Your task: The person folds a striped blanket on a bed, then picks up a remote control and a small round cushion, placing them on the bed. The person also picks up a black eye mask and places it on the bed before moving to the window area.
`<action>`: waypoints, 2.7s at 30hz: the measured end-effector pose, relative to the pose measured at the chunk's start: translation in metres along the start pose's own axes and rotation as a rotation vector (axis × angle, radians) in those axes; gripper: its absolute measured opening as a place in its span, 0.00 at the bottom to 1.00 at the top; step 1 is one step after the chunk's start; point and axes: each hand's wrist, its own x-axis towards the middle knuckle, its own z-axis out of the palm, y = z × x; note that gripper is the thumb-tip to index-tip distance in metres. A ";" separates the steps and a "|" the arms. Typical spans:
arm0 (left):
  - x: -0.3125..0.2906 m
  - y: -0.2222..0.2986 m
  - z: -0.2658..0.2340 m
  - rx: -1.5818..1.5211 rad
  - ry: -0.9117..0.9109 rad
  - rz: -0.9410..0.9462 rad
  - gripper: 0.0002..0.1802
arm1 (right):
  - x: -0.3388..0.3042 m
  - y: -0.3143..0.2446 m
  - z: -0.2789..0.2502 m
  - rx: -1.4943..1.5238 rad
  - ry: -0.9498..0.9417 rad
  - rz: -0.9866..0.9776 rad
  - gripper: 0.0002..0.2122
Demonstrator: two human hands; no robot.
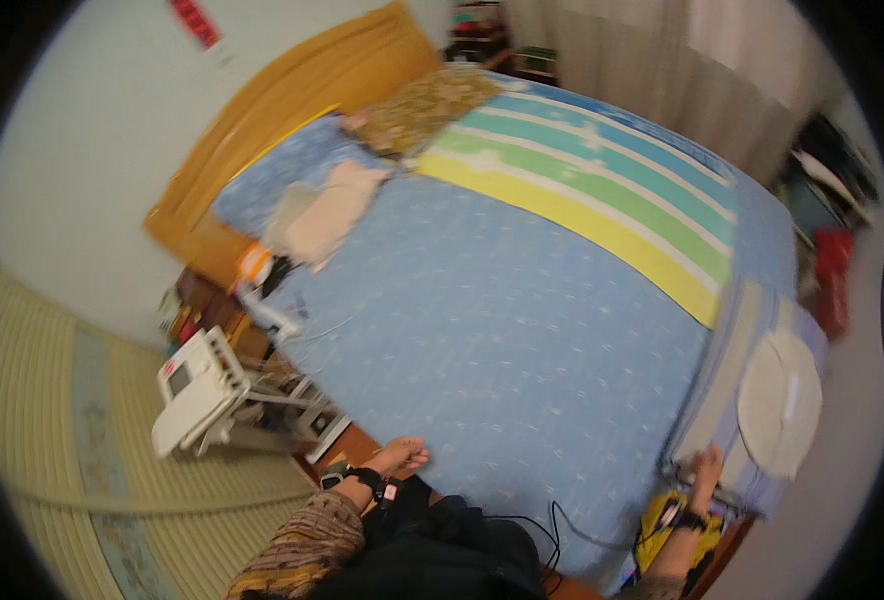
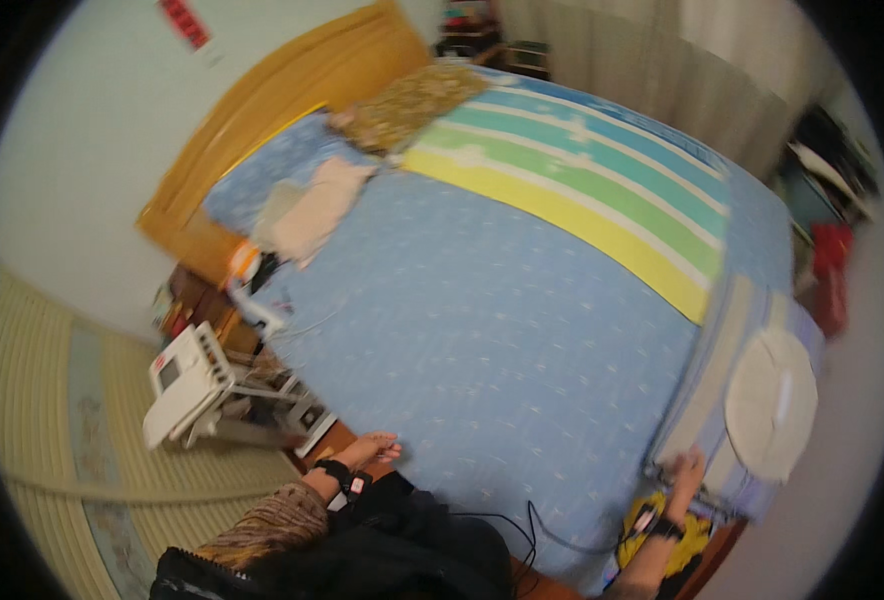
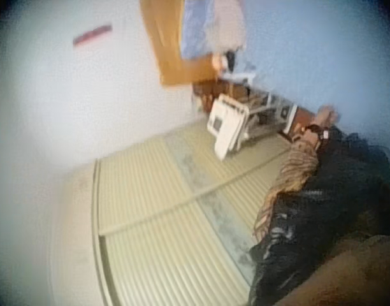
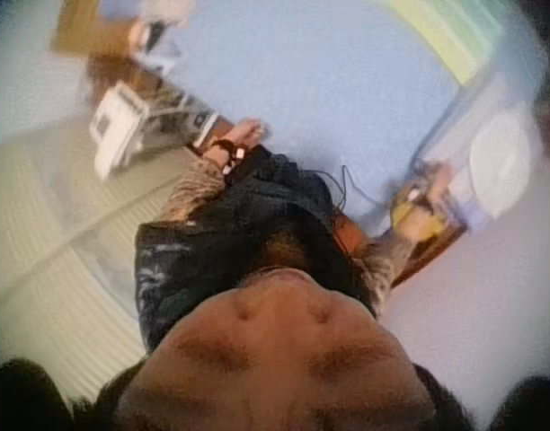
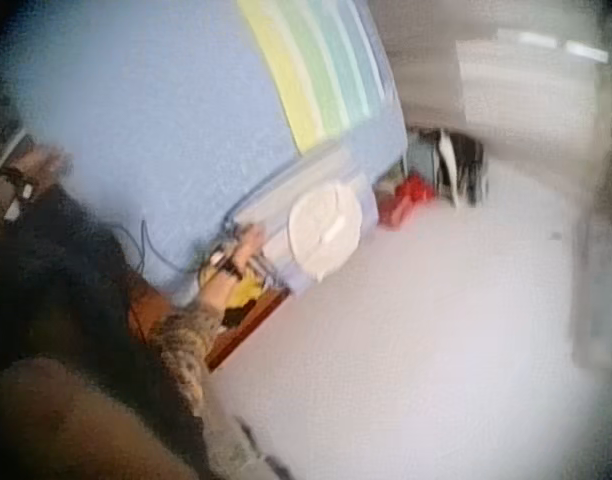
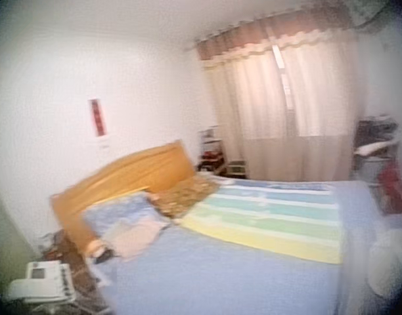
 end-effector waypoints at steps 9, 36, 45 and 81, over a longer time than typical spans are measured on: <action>-0.070 -0.034 -0.161 -0.790 0.442 0.201 0.15 | -0.171 0.013 0.110 0.002 -0.445 0.351 0.15; 0.099 0.035 -0.362 -0.473 0.170 0.236 0.20 | -0.426 -0.036 0.297 -0.166 -0.386 0.411 0.15; 0.064 0.025 -0.389 -0.676 0.253 0.179 0.19 | -0.394 0.004 0.338 -0.076 -0.351 0.573 0.14; 0.246 0.190 -0.567 -0.013 1.056 -0.045 0.51 | -0.477 -0.099 0.590 -0.464 -0.594 0.411 0.16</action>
